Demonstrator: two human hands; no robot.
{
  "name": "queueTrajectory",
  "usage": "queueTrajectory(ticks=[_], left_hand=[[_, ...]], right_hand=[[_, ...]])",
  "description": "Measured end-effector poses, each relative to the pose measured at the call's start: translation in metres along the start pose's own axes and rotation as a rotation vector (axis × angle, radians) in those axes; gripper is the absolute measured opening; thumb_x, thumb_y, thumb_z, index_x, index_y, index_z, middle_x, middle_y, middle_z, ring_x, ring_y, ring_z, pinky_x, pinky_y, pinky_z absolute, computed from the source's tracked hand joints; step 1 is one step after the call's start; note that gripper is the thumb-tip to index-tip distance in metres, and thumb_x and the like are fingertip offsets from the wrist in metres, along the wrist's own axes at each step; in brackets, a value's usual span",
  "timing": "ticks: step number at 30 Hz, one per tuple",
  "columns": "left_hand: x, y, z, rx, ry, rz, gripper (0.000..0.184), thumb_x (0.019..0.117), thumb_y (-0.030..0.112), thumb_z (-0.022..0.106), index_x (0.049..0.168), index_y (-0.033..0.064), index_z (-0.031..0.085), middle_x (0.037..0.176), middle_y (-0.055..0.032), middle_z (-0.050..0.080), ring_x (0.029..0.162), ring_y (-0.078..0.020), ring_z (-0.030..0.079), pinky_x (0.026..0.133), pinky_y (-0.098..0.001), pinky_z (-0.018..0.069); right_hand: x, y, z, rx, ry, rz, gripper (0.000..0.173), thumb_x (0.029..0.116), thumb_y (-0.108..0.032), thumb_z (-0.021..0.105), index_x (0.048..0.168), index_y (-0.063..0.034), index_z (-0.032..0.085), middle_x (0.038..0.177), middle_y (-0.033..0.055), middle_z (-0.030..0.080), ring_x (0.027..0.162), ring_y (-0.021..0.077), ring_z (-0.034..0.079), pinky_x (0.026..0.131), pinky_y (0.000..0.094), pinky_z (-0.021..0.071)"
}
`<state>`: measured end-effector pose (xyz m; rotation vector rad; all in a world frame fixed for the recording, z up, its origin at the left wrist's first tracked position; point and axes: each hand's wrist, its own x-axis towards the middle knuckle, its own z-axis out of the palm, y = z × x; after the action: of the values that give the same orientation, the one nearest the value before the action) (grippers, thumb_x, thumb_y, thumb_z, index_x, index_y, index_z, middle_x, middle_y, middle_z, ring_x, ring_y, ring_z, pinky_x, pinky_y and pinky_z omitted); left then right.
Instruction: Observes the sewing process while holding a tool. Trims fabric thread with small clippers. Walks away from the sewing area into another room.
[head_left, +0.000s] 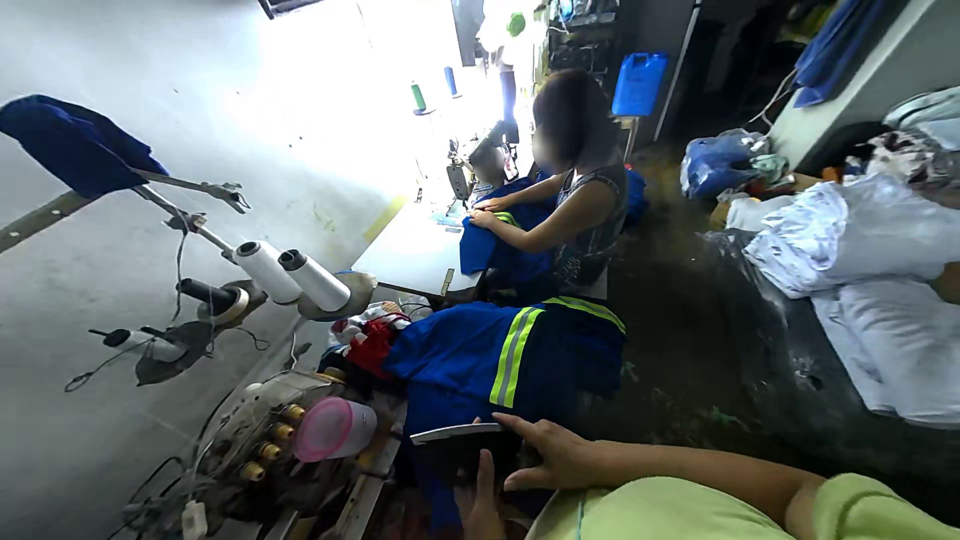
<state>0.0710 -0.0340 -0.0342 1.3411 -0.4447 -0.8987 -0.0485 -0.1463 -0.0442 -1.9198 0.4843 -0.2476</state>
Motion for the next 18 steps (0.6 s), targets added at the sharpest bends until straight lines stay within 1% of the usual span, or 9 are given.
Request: queueTrajectory(ticks=[1,3,6,8,11,12,14,16,18], left_hand=[[-0.001,0.002,0.001,0.031,-0.002,0.006,0.050,0.1038,0.018,0.049,0.144,-0.0090,0.034,0.122,-0.0049,0.061,0.106,0.0047,0.061,0.095,-0.0174,0.0519],[0.000,0.005,0.005,0.060,-0.018,0.027,0.053,0.0998,0.017,0.054,0.138,-0.0117,0.032,0.113,-0.0030,0.060,0.099,0.0067,0.061,0.091,-0.0166,0.0523],[0.006,0.006,0.010,0.030,-0.087,0.077,0.054,0.0953,0.015,0.061,0.138,-0.0088,0.037,0.114,-0.0001,0.065,0.102,0.0046,0.064,0.092,-0.0176,0.0543],[0.009,0.008,0.013,0.028,-0.129,0.102,0.057,0.0935,0.012,0.063,0.140,-0.0101,0.037,0.117,-0.0019,0.066,0.105,0.0034,0.064,0.095,-0.0180,0.0536],[0.013,0.016,0.020,0.054,-0.156,0.085,0.047,0.0937,0.008,0.061,0.132,-0.0088,0.041,0.110,0.0000,0.066,0.101,0.0041,0.064,0.093,-0.0174,0.0534],[0.016,0.018,0.020,0.042,-0.173,0.101,0.044,0.0945,0.008,0.061,0.132,-0.0077,0.043,0.111,0.0003,0.067,0.103,0.0027,0.065,0.094,-0.0185,0.0535],[0.023,0.016,0.019,-0.006,-0.227,0.173,0.047,0.0942,0.013,0.065,0.134,-0.0069,0.050,0.119,-0.0019,0.069,0.110,-0.0032,0.066,0.099,-0.0232,0.0537],[0.026,0.019,0.023,-0.014,-0.262,0.204,0.049,0.0943,0.017,0.065,0.136,-0.0055,0.052,0.125,-0.0021,0.068,0.115,-0.0048,0.064,0.102,-0.0248,0.0522],[0.026,0.023,0.027,-0.034,-0.265,0.184,0.047,0.0964,0.018,0.063,0.136,-0.0053,0.052,0.126,-0.0020,0.068,0.115,-0.0050,0.064,0.103,-0.0250,0.0517]], right_hand=[[-0.001,-0.002,-0.004,0.005,0.010,0.002,0.079,0.0959,-0.030,0.071,0.155,0.0043,0.032,0.092,0.0260,0.068,0.079,0.0342,0.068,0.080,0.0492,0.0557],[-0.002,-0.004,-0.011,0.004,0.026,0.001,0.079,0.0965,-0.030,0.071,0.156,0.0048,0.031,0.091,0.0252,0.068,0.077,0.0324,0.068,0.079,0.0472,0.0559],[-0.004,-0.006,-0.019,0.003,0.040,-0.013,0.080,0.0964,-0.030,0.070,0.156,0.0060,0.030,0.090,0.0247,0.068,0.076,0.0304,0.067,0.078,0.0449,0.0559],[-0.004,-0.006,-0.022,0.006,0.047,-0.031,0.082,0.0963,-0.030,0.071,0.156,0.0069,0.028,0.088,0.0245,0.067,0.075,0.0298,0.067,0.077,0.0443,0.0561],[-0.001,-0.009,-0.029,-0.011,0.074,-0.064,0.083,0.0963,-0.029,0.070,0.156,0.0086,0.026,0.086,0.0238,0.067,0.076,0.0298,0.067,0.078,0.0438,0.0557],[0.000,-0.011,-0.032,-0.020,0.074,-0.073,0.084,0.0962,-0.030,0.071,0.156,0.0081,0.025,0.085,0.0230,0.067,0.076,0.0298,0.067,0.078,0.0439,0.0557],[0.001,-0.015,-0.035,-0.030,0.072,-0.095,0.087,0.0951,-0.033,0.072,0.157,0.0065,0.025,0.084,0.0215,0.067,0.076,0.0298,0.067,0.077,0.0453,0.0558],[0.002,-0.018,-0.038,-0.044,0.095,-0.124,0.088,0.0942,-0.033,0.073,0.157,0.0064,0.026,0.088,0.0231,0.068,0.079,0.0321,0.068,0.079,0.0478,0.0559],[0.001,-0.020,-0.040,-0.059,0.119,-0.139,0.089,0.0936,-0.034,0.073,0.157,0.0069,0.026,0.085,0.0221,0.067,0.077,0.0317,0.067,0.077,0.0478,0.0557]])
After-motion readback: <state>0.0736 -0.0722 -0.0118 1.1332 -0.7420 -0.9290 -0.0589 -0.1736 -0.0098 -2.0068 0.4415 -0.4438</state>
